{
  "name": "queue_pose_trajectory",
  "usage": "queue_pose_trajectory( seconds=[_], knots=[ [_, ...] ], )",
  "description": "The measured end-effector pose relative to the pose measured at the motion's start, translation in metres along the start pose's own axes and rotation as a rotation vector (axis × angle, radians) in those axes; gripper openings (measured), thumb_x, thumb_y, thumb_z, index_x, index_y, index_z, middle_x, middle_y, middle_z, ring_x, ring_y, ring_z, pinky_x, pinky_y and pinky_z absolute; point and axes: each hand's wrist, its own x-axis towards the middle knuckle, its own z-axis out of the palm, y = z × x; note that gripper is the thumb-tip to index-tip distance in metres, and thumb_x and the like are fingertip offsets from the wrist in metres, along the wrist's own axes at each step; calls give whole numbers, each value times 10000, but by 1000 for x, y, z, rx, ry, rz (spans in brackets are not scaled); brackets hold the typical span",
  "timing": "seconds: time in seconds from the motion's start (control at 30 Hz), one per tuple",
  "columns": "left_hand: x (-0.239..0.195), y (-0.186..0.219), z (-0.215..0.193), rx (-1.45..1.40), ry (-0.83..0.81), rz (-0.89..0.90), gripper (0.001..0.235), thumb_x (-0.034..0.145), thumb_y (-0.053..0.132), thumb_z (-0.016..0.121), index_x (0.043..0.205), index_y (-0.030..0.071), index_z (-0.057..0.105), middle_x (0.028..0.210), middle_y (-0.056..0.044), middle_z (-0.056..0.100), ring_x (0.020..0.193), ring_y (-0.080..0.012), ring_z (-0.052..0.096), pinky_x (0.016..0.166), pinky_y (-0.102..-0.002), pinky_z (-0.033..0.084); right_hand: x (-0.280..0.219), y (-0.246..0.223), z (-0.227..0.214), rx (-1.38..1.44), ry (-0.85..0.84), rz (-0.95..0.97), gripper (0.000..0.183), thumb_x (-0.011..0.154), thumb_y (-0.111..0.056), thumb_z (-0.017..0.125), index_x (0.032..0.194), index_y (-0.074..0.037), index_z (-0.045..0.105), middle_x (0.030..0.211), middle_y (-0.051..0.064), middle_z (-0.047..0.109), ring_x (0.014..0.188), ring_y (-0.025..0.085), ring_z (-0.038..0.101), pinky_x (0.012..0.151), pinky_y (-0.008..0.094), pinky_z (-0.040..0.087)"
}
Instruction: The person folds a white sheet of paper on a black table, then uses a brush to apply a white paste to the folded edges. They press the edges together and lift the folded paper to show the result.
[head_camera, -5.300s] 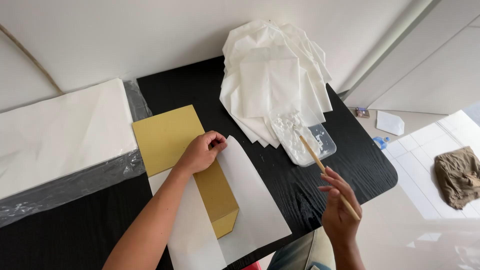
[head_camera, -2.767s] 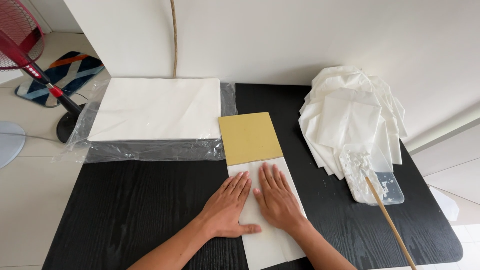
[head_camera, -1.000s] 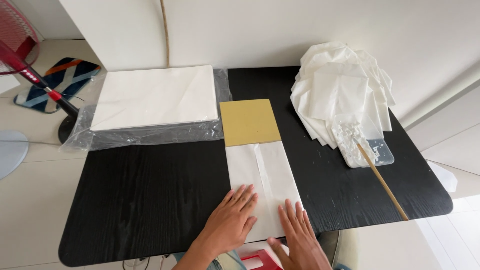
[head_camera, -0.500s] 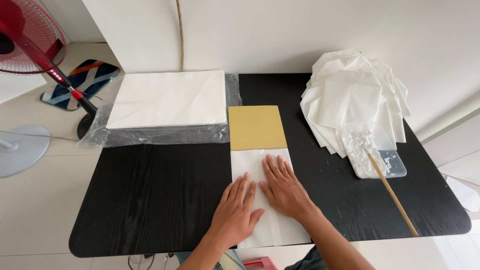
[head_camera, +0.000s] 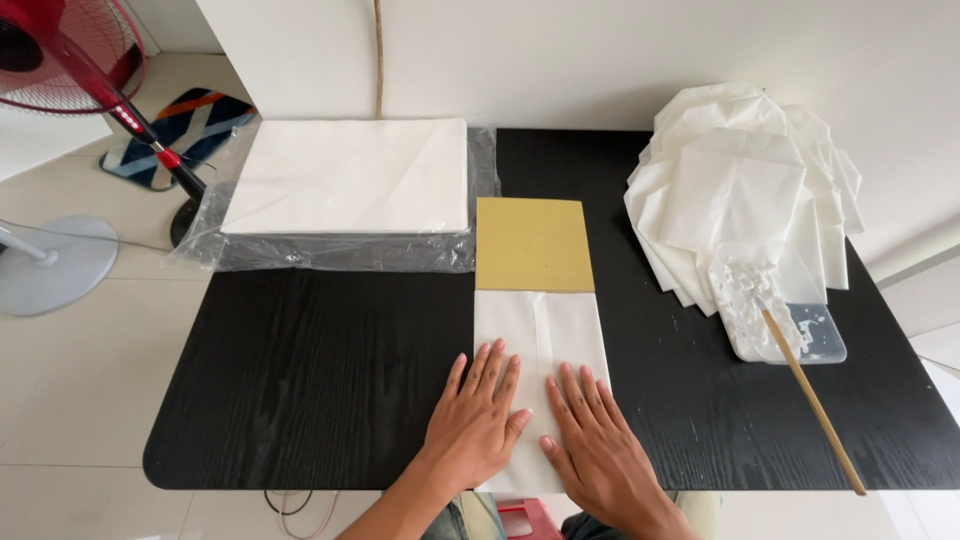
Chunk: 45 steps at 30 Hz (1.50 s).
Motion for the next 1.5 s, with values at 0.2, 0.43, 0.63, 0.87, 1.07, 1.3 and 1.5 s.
queue_pose_trajectory(
  seconds=[0.2,0.43,0.63,0.87,1.07,1.3,1.5],
  knots=[
    [-8,8,-20,-70,77,-13,597,1083,406,411,1553,39,385,1651,-241,275,1517,-363,283,1204,-549,203,-32,-3,13,-238,22,47,842,1043,-655,356,1631,-65,234,1703,184,202,1591,302,166,1276,386,146],
    [-21,5,-11,-75,11,49,647,1114,448,295,1555,-23,333,1656,-204,284,1545,-330,223,1232,-530,138,-45,-12,17,-130,34,184,831,1038,-596,384,1637,-49,202,1709,177,189,1582,311,169,1257,406,154],
    [-19,6,-18,393,344,100,1368,767,1105,245,1609,38,88,1706,-259,3,1609,-398,-21,1316,-487,-11,-63,-8,33,-383,25,149,977,986,-773,373,1663,-102,165,1728,156,150,1589,316,141,1249,379,165],
    [-16,6,-28,393,322,154,1675,515,1313,319,1603,59,105,1698,-284,0,1589,-465,-33,1309,-529,-29,-88,2,64,-433,176,115,1159,835,-976,292,1633,-136,258,1691,153,283,1551,308,300,1229,395,285],
    [-2,-2,-20,455,345,179,1698,518,1352,296,1618,76,80,1712,-255,-13,1601,-430,-38,1313,-495,-24,-94,14,62,-260,14,181,1091,893,-875,422,1659,-141,165,1728,88,179,1577,252,190,1208,365,243],
    [42,5,-58,-123,-533,24,1281,780,950,357,1637,82,-34,1684,-241,-188,1539,-437,-204,1225,-538,-106,-37,14,-24,316,-374,544,1119,913,-633,701,1658,-202,-13,1760,5,17,1600,213,87,1218,457,203],
    [35,-11,12,366,391,205,1440,705,1167,197,1621,66,46,1692,-267,-28,1620,-360,-64,1318,-500,-52,-37,19,-1,97,-231,395,1139,913,-701,684,1653,-103,59,1747,77,40,1598,248,23,1211,426,158]
  ],
)
